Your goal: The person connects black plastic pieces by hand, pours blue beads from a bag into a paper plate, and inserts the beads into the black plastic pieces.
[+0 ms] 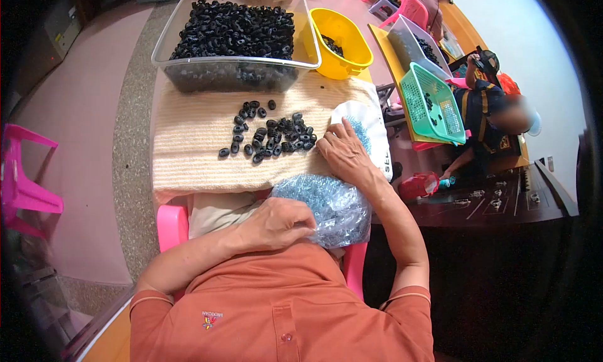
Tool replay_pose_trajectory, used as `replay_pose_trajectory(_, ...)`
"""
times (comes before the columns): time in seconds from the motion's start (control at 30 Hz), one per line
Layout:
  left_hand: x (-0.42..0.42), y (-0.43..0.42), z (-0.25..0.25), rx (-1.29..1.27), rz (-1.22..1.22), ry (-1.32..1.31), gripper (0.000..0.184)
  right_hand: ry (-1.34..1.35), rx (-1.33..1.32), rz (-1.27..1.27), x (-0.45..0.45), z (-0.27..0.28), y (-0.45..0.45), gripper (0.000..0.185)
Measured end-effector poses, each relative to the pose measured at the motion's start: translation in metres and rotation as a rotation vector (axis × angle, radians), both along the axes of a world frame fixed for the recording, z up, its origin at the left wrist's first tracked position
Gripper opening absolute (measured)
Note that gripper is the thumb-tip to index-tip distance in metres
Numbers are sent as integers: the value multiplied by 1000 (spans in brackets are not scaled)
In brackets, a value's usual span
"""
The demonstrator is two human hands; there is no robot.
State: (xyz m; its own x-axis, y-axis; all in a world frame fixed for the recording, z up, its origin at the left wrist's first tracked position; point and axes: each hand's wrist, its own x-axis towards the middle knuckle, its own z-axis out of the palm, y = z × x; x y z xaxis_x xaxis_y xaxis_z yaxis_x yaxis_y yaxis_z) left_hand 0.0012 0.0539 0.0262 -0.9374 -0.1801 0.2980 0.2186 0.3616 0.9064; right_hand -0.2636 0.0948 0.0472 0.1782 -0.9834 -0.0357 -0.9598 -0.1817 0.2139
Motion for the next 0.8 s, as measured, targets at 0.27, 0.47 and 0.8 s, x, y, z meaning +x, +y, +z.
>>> replay_pose_trajectory(0.27,-2,2,-3,-15,18,49,11,8,-4,3,3,3,1,18)
replay_pose_trajectory(0.47,-2,1,-2,-19,19,55,11,53,-21,44,3,2,2,18)
replay_pose_trajectory(0.8,-1,-1,0,-2,10,27,10,-303,-346,26,-9,6,11,20)
